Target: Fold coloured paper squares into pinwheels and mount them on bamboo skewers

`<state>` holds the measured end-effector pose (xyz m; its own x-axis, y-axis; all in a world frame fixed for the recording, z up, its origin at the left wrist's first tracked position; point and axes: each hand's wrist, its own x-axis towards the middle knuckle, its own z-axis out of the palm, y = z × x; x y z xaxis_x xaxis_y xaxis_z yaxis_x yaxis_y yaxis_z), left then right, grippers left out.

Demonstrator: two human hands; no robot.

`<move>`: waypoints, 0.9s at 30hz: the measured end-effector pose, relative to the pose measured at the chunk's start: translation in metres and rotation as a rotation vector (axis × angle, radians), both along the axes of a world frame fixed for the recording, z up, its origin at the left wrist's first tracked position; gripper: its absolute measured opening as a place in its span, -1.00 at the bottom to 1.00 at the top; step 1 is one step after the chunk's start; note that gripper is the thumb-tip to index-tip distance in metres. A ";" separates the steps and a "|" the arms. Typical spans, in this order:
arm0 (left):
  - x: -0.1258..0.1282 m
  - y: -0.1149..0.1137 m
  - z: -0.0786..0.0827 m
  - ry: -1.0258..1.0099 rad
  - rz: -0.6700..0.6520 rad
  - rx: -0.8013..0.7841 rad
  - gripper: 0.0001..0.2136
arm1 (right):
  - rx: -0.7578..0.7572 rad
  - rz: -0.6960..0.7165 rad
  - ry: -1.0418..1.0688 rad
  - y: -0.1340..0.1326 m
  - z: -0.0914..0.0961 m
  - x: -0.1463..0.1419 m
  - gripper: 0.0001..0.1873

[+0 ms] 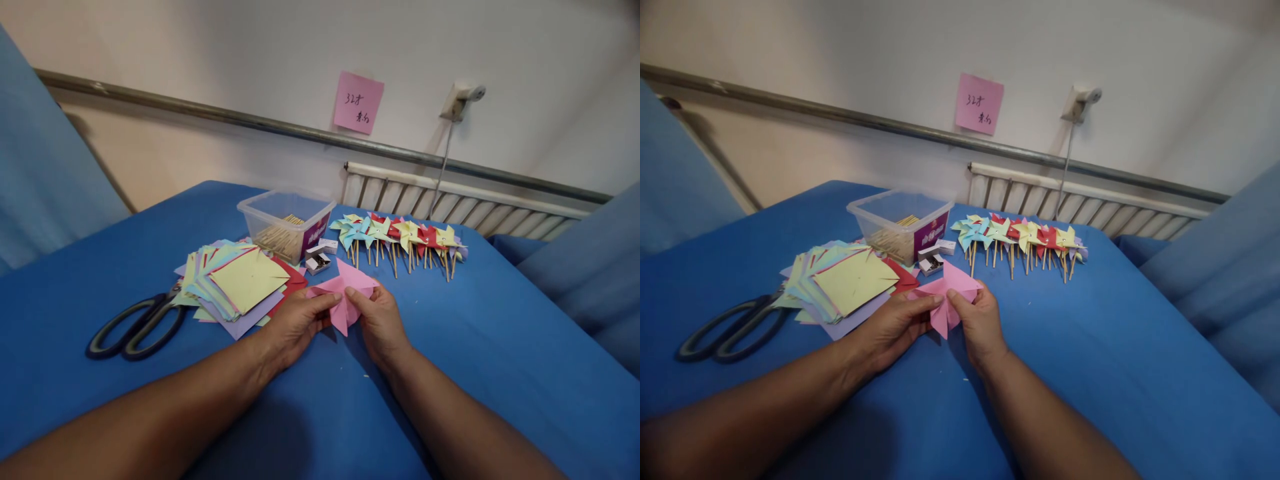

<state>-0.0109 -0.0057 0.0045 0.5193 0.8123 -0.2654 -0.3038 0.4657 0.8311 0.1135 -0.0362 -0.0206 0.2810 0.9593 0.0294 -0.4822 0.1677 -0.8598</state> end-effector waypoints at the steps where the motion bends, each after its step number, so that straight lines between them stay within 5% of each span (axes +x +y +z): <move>1: 0.000 0.000 0.000 0.007 0.005 0.002 -0.75 | 0.004 0.003 -0.001 0.000 0.000 0.000 -0.68; 8: -0.002 0.002 -0.001 0.046 0.030 0.042 -0.76 | 0.022 0.021 -0.037 0.001 0.001 0.001 -0.70; 13: -0.006 0.012 0.001 -0.021 0.114 -0.067 -0.76 | 0.107 0.021 -0.137 -0.003 0.005 -0.001 -0.71; 21: -0.011 0.019 0.012 -0.063 0.175 -0.145 -0.80 | 0.243 0.006 -0.395 -0.011 0.007 0.001 -0.27; 27: -0.012 0.018 0.012 -0.080 0.173 -0.140 -0.81 | 0.296 -0.016 -0.668 -0.007 0.002 0.013 -0.57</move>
<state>-0.0224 0.0122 0.0167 0.3992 0.8493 -0.3454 -0.4513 0.5100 0.7323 0.1264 -0.0436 -0.0186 0.1262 0.8806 0.4568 0.1336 0.4412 -0.8874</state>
